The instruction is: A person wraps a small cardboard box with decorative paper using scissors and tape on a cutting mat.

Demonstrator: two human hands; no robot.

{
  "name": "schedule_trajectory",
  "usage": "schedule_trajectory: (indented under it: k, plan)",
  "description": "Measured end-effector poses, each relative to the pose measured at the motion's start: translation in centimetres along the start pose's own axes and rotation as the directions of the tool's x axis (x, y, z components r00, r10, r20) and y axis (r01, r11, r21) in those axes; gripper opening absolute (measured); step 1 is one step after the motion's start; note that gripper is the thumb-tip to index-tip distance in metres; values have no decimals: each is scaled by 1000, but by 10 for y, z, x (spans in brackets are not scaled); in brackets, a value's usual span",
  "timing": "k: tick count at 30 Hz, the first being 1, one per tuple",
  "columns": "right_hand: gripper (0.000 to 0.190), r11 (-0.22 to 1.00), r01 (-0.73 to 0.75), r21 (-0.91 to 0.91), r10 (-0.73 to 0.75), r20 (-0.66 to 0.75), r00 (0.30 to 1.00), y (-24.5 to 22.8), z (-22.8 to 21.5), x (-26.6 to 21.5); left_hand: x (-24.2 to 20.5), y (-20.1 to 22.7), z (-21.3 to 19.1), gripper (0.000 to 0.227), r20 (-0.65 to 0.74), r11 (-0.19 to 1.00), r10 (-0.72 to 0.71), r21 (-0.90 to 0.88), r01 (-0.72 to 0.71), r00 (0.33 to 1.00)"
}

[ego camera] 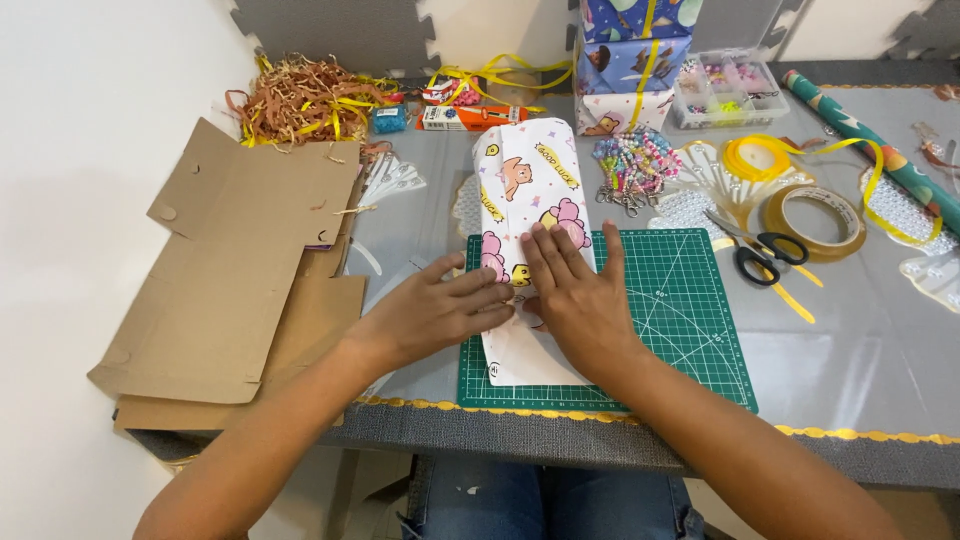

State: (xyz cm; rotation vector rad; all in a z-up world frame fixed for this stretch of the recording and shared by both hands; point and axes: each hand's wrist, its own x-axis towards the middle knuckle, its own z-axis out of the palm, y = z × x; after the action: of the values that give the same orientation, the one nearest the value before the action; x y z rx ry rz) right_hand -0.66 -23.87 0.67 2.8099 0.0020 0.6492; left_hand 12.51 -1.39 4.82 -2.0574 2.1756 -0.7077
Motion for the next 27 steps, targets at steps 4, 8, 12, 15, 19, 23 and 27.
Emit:
schedule_trajectory:
  k: [4, 8, 12, 15, 19, 23, 27]
  plan:
    - [78, 1000, -1, 19, 1, 10, 1000, 1, -2, 2, 2, -6, 22, 27, 56, 993, 49, 100, -55, 997]
    - [73, 1000, -4, 5, 4, 5, 1000, 0, -4, 3, 6, -7, 43, 15, 37, 995, 32, 96, -36, 999]
    - [70, 1000, -4, 2, 4, -4, 1000, 1, 6, 1, 9, -4, 39, 17, 21, 995, 18, 94, -20, 1000]
    - [68, 1000, 2, 9, -2, -12, 1000, 1, 5, 1, 11, -4, 34, 21, 55, 998, 11, 66, -14, 998]
    - [74, 999, 1, 46, 0, -23, 1000, 1, 7, 1, 12, -1, 42, 14, 99, 1000, 20, 16, -21, 995]
    - [74, 1000, 11, 24, -9, -67, 998, 3, 14, -1, 24, -1, 41, 8, -4, 999, 8, -51, -8, 1000]
    - [68, 1000, 5, 20, -3, -82, 997, 1, 11, -1, 21, -3, 61, 16, -124, 997, -44, -63, 37, 991]
